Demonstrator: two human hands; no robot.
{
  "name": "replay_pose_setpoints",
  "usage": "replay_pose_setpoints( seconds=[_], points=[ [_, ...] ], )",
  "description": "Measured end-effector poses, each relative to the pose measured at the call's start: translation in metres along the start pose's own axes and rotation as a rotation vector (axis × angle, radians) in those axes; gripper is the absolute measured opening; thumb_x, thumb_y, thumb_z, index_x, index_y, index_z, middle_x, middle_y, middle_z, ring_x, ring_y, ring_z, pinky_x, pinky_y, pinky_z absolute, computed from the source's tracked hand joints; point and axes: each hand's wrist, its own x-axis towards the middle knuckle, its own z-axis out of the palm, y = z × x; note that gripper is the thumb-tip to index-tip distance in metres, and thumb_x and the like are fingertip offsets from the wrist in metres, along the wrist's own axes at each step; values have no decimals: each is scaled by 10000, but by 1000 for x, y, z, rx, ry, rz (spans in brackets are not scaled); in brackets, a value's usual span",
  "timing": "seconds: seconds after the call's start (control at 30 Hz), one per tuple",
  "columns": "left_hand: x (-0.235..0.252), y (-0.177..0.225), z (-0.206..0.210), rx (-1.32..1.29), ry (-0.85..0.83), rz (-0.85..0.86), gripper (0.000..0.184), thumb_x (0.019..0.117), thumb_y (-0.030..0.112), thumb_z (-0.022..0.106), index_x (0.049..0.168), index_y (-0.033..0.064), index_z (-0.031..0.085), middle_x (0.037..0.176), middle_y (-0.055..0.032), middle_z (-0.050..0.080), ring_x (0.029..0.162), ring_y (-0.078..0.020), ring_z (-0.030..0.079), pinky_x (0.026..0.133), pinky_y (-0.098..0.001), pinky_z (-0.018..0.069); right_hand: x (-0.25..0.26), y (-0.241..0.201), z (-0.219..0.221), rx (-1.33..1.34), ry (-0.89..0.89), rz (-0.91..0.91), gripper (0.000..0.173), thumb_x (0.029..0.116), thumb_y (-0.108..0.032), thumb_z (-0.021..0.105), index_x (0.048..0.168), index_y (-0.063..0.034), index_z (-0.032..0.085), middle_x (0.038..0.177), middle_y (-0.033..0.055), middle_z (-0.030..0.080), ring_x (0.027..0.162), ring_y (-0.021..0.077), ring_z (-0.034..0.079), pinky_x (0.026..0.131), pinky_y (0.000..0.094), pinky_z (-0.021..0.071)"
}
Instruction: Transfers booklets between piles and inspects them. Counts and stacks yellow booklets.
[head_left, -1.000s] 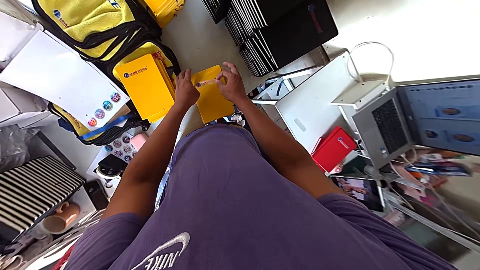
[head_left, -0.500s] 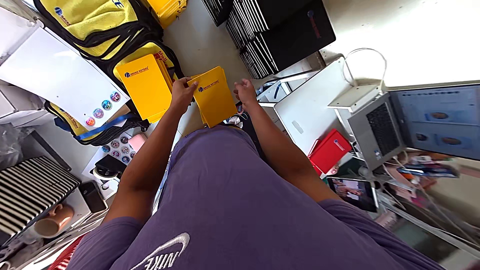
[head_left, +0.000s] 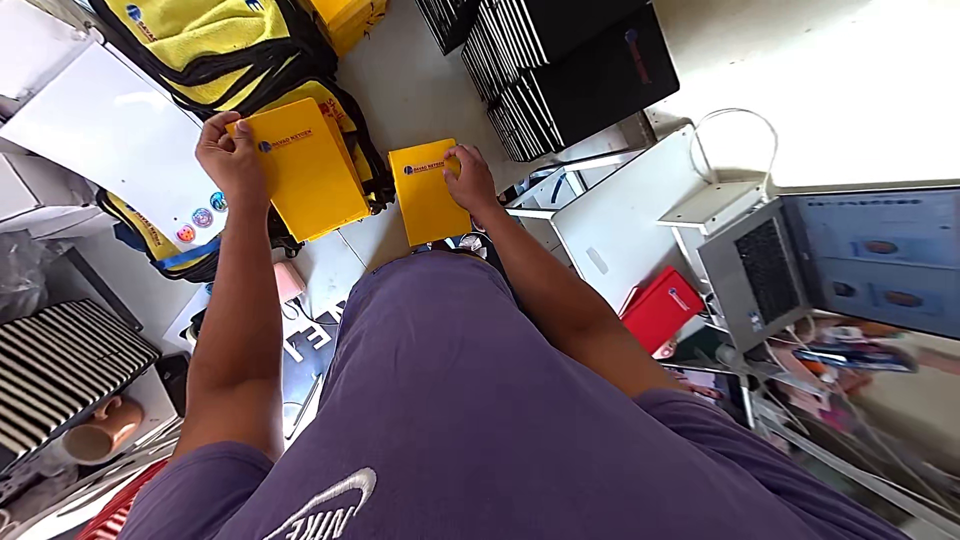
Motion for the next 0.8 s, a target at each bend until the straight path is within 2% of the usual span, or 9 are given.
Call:
replay_pose_setpoints(
  seconds=[0.13,0.2,0.27,0.33,0.37,0.43,0.53,0.67,0.8],
  points=[
    [8,-20,-4,9,72,-54,232,1042,170,578,1233,45,618,879,-4,689,701,-60,660,689,-261,583,2,-4,-3,-30,-8,12,280,958,-179,688,1230,-110,682,1393,130,595,1268,282,604,1013,481,546],
    [9,-27,0,68,85,-69,295,1033,159,569,1297,29,591,951,-38,703,774,-65,680,738,-262,584,3,-4,-3,-37,-15,21,257,955,-173,689,1203,-106,697,1413,131,588,1284,283,598,1018,482,545],
    [9,-28,2,216,79,-71,429,1015,176,574,1413,20,536,1229,-102,690,1056,-105,676,936,-284,550,4,-6,-4,-41,-35,42,216,957,-171,683,1159,-103,712,1457,135,558,1308,282,583,1028,481,540],
    [3,-13,7,463,57,-46,577,976,238,593,1510,54,475,1524,-156,509,1385,-257,495,1152,-412,394,4,-7,-4,-44,-42,57,207,951,-165,686,1147,-103,713,1465,129,550,1307,280,583,1022,478,543],
    [-3,1,12,541,28,0,615,953,243,609,1519,53,462,1577,-199,425,1448,-348,406,1182,-499,337,5,-7,-4,-43,-38,56,231,948,-161,693,1171,-101,703,1449,130,562,1297,282,589,1017,480,545],
    [-16,31,25,599,-103,100,614,952,246,633,1505,36,470,1599,-252,364,1473,-433,347,1189,-579,323,6,-7,-5,-47,-32,48,284,939,-153,704,1217,-101,675,1413,134,585,1264,292,611,993,494,557],
    [-35,51,57,569,-321,236,537,968,233,635,1460,47,525,1585,-245,382,1465,-437,357,1183,-578,353,6,-8,-5,-47,-34,34,280,934,-148,705,1208,-91,683,1379,137,607,1241,294,620,990,502,554],
    [-60,48,111,511,-582,308,408,962,182,649,1358,88,624,1524,-191,473,1422,-397,424,1137,-558,422,6,-10,-8,-67,-56,48,208,941,-155,686,1135,-86,714,1426,147,582,1288,295,595,1008,506,545],
    [-80,28,156,589,-812,253,461,930,182,691,1377,103,613,1472,-171,530,1379,-406,467,1104,-585,443,4,-9,-6,-55,-38,48,234,943,-162,688,1166,-94,697,1418,139,585,1265,298,610,977,512,560]
  ],
)
